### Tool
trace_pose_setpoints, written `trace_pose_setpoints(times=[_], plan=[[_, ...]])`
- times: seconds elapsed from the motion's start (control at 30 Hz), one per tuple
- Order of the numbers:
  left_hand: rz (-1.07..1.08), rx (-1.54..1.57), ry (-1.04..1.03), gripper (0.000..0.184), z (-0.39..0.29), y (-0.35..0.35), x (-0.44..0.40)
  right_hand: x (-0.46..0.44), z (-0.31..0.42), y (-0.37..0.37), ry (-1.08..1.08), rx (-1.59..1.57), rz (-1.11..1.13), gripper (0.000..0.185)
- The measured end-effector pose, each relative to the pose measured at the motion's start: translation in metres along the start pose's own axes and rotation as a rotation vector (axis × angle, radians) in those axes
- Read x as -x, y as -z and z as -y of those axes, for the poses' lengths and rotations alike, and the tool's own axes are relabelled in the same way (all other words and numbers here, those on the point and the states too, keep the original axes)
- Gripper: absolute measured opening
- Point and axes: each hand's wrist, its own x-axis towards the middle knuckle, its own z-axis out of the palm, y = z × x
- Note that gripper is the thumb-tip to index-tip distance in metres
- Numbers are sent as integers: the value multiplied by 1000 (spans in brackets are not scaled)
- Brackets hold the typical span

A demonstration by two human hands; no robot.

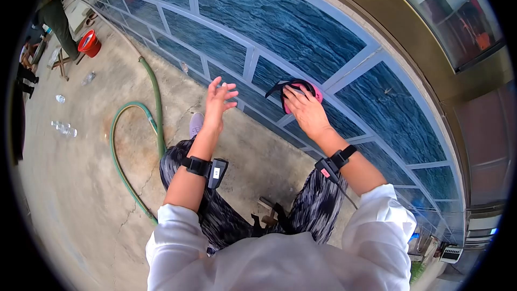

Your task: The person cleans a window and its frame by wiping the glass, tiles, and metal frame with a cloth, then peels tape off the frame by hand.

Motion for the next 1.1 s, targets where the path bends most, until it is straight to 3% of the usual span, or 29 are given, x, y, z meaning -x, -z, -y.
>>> trace_pose_setpoints(times=[0.23,0.3,0.37,0.43,0.5,0.57,0.63,0.77,0.87,0.9,0.97,1.0,1.1], plan=[[96,-136,129,52,16,5,1,58,22,-21,-128,-235,235,30],[124,-161,141,53,27,14,0,56,29,-12,-676,-962,516,27],[124,-339,147,56,38,23,4,72,36,-28,-719,-1117,448,28],[114,-370,154,61,45,31,14,79,64,-25,-1068,-2217,108,30],[232,-507,195,65,45,25,34,84,88,-5,-1076,-2391,46,30],[424,-386,424,74,33,8,69,86,110,5,-1098,-2732,-152,28],[681,-156,678,76,33,-1,99,88,130,-5,-1065,-2788,-200,27],[489,-187,655,59,56,-2,152,87,149,0,-969,-2734,-248,26],[263,-179,573,48,72,6,166,91,154,-13,-920,-2142,13,35],[165,-121,530,43,74,7,170,93,157,-24,-904,-2158,23,35],[67,-49,467,37,57,4,178,103,163,-42,-761,-1415,-64,43],[35,-72,438,36,47,5,177,109,168,-49,-736,-1435,-55,43],[14,-70,382,35,22,17,150,131,198,-59,-282,-1418,696,60]])
